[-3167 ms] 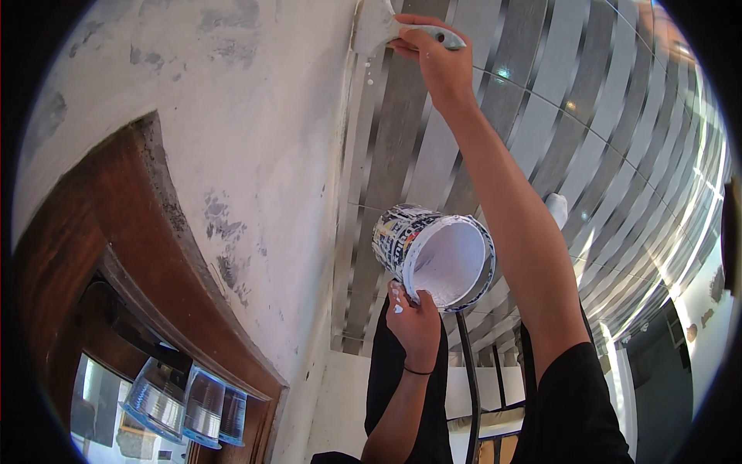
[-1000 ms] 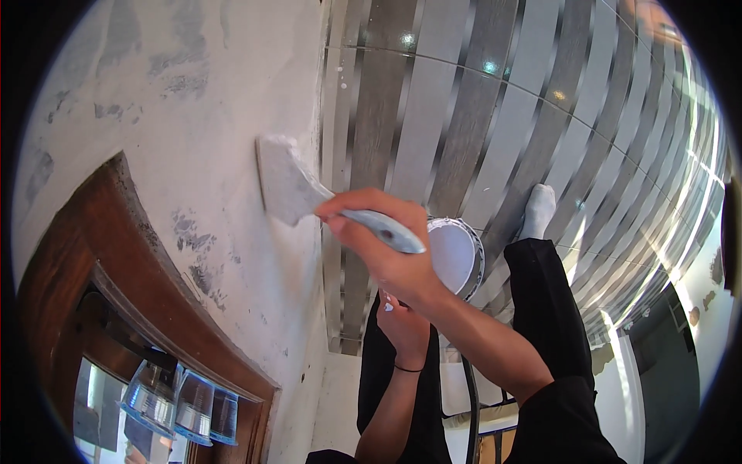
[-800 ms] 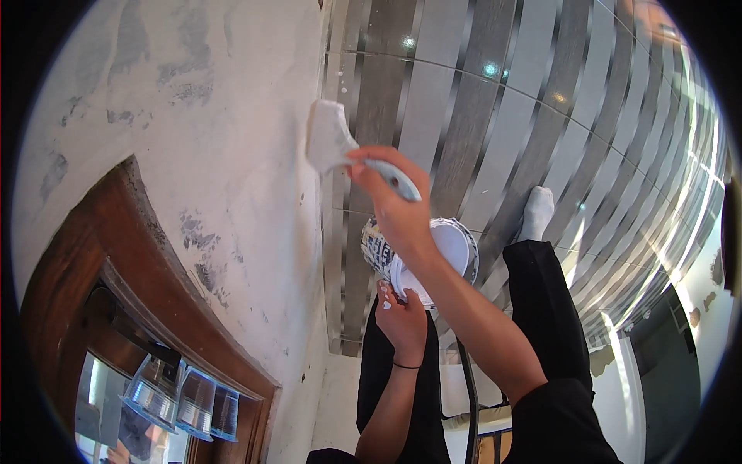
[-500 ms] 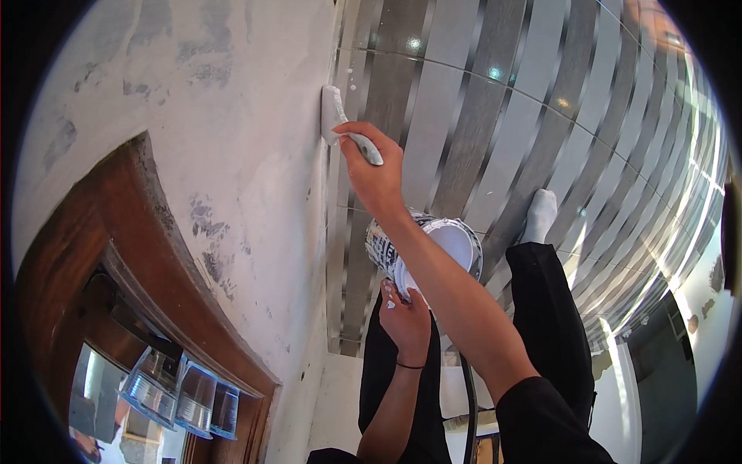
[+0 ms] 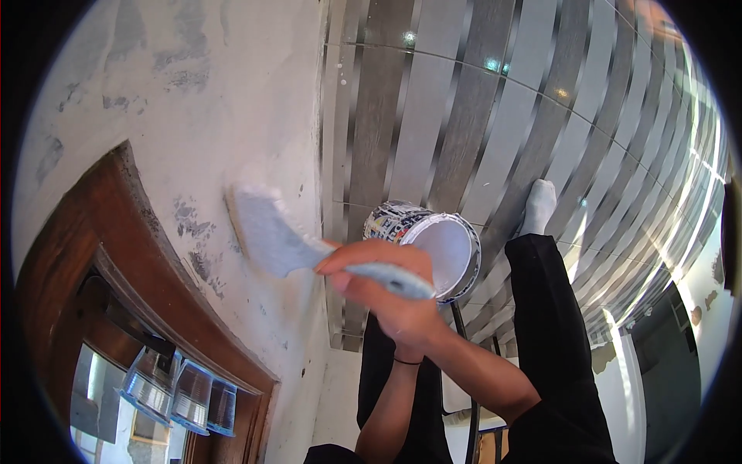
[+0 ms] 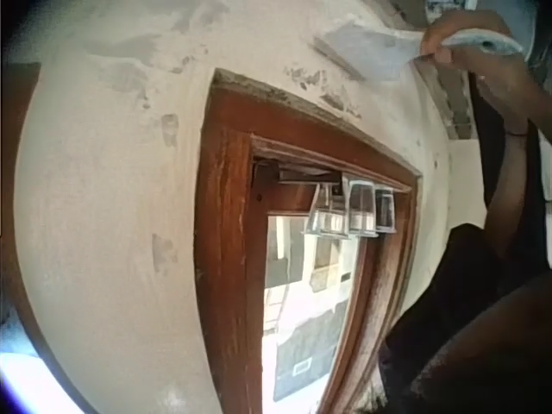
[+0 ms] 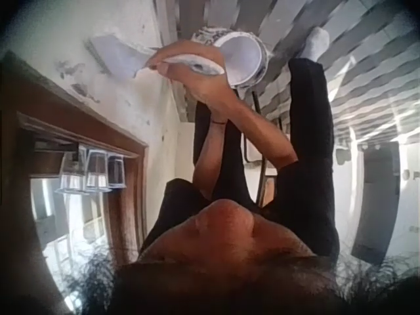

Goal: Painting a wall around a window frame with white paint using a brush.

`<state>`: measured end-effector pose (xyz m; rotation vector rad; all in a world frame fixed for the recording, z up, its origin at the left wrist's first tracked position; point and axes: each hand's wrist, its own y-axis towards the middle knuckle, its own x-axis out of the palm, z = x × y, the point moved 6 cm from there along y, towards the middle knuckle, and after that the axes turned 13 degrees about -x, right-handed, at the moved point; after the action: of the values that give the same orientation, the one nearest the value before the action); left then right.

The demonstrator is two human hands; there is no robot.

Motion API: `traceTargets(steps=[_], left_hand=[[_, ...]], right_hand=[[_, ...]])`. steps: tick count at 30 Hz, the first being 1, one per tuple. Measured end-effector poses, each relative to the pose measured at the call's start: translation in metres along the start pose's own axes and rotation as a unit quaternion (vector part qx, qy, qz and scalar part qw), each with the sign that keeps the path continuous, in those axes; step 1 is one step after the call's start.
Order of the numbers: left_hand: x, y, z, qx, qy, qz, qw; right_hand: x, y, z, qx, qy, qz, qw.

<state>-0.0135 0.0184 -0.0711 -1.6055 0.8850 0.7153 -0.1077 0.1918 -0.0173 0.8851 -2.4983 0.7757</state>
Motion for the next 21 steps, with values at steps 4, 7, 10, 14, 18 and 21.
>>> traceTargets(steps=[4, 7, 10, 14, 18, 21], left_hand=[[0.001, 0.010, -0.013, -0.016, -0.217, -0.181, 0.959], [-0.037, 0.013, 0.019, 0.072, -0.163, 0.007, 0.984], [-0.029, 0.012, 0.015, -0.016, -0.176, -0.112, 0.978], [-0.032, 0.013, 0.013, -0.018, -0.220, -0.130, 0.967], [-0.039, 0.014, 0.010, 0.052, -0.221, -0.021, 0.974], [-0.034, 0.013, 0.006, 0.032, -0.311, -0.085, 0.946]], right_hand=[[-0.025, 0.024, 0.034, 0.045, 0.027, 0.118, 0.992], [-0.049, 0.062, 0.080, 0.031, -0.002, 0.146, 0.989], [-0.052, 0.093, 0.112, 0.021, -0.049, 0.161, 0.986], [-0.035, 0.094, 0.108, 0.018, -0.145, 0.123, 0.982], [-0.011, 0.074, 0.069, 0.010, -0.003, 0.080, 0.997], [0.006, 0.050, 0.021, 0.012, 0.033, 0.045, 0.998]])
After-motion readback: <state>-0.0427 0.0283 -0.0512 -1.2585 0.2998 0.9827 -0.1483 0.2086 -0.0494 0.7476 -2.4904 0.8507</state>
